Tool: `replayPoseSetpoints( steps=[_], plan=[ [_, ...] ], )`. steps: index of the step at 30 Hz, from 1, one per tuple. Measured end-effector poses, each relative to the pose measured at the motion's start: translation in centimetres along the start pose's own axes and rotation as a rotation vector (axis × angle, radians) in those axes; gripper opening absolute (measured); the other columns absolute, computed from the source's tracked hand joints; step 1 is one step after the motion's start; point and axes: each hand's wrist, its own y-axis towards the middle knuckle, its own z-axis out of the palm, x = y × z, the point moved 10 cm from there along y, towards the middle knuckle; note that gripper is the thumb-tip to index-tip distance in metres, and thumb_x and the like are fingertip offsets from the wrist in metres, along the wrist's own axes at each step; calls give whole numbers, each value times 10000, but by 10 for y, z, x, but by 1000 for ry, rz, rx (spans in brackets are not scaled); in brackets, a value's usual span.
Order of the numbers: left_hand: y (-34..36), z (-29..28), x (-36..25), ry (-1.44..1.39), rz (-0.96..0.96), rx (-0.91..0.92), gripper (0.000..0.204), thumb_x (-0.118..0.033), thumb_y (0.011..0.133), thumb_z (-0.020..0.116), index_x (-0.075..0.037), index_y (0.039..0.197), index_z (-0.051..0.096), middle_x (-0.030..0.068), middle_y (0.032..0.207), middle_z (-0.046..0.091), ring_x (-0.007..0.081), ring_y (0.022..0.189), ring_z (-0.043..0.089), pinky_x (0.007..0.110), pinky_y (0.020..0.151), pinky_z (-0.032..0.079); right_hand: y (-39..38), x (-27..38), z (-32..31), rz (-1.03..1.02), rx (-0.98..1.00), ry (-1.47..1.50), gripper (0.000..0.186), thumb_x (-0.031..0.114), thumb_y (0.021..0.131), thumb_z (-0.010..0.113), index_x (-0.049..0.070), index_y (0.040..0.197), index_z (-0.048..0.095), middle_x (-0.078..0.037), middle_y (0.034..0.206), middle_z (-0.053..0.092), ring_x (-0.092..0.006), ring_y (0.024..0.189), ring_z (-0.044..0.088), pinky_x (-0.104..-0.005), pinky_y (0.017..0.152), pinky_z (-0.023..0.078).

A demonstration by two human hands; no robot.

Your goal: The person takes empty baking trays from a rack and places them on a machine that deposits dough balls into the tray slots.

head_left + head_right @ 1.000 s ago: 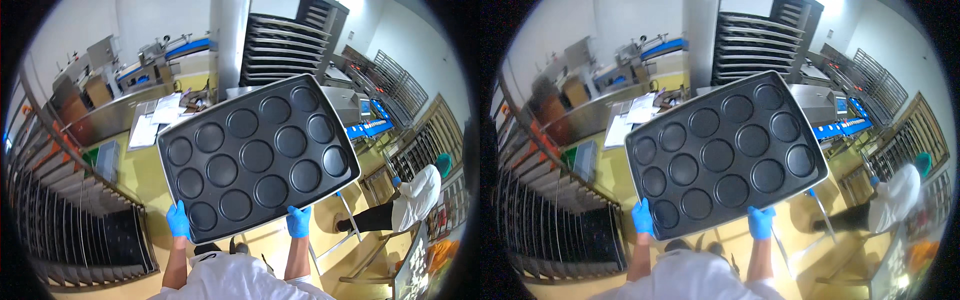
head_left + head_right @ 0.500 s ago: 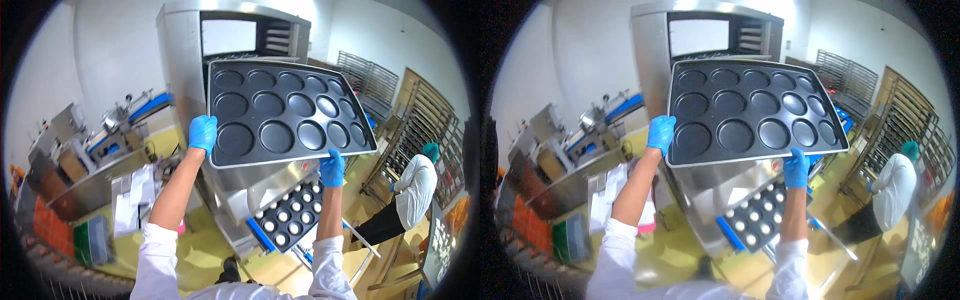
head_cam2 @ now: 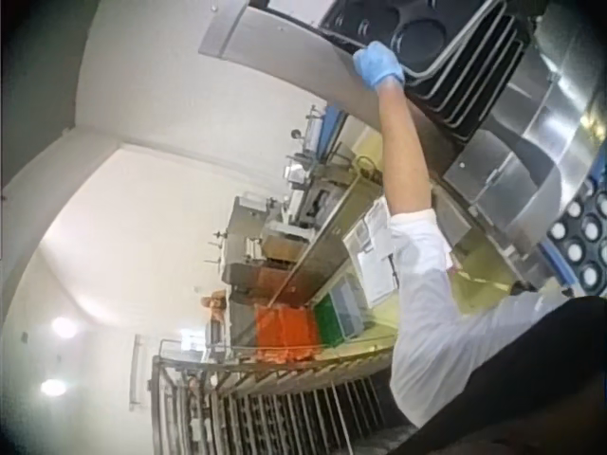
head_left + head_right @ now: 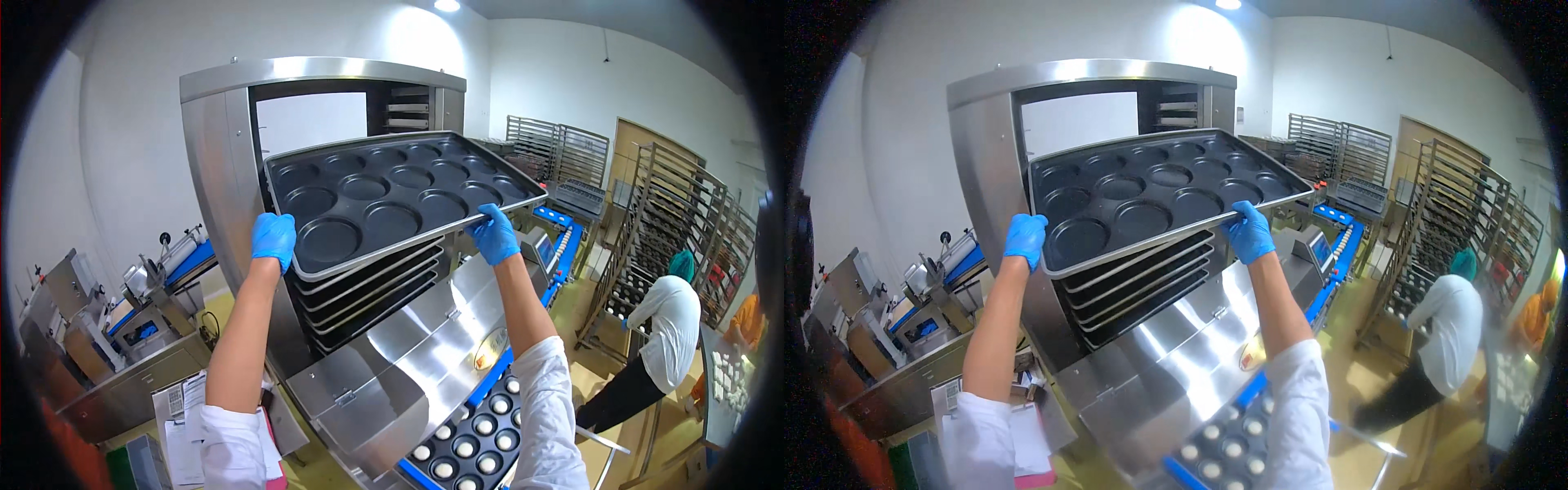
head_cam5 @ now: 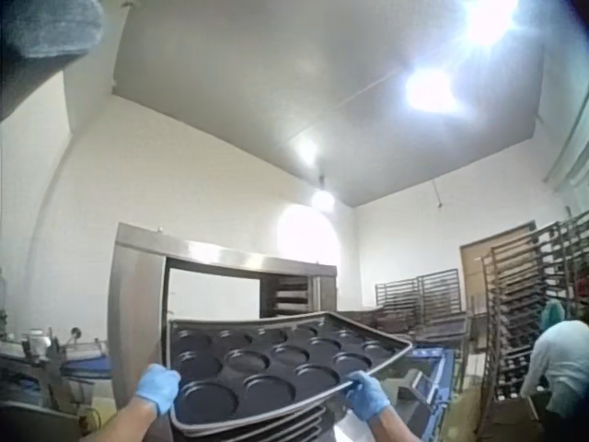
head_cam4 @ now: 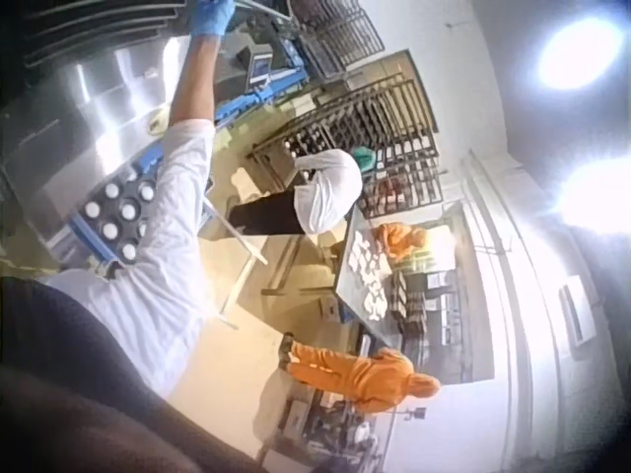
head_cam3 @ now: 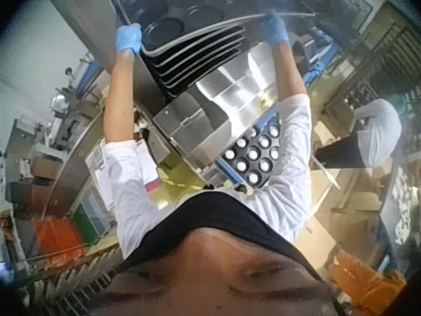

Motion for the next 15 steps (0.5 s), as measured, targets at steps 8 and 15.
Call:
replayPoseSetpoints(
  steps=[8, 15],
  plan=[
    [52, 28, 18, -7, -96, 5, 275, -183, 701, 522, 81, 687, 599, 321, 667, 538, 406, 653, 590, 491, 610, 434, 87, -34, 10, 95, 88, 41, 93, 154, 781, 642, 87, 800, 581, -81, 751, 565, -224, 690, 555, -405, 710, 510],
    [73, 7, -9, -323, -68, -145, 408, -290, 875, 540, 50, 1100, 567, 239, 1057, 606, 355, 910, 591, 458, 842, 461, 207, -71, 50, -54, 283, -122, 247, 167, 805, 657, 57, 1016, 593, -118, 978, 613, -198, 935, 550, -383, 832, 494]
  ],
)
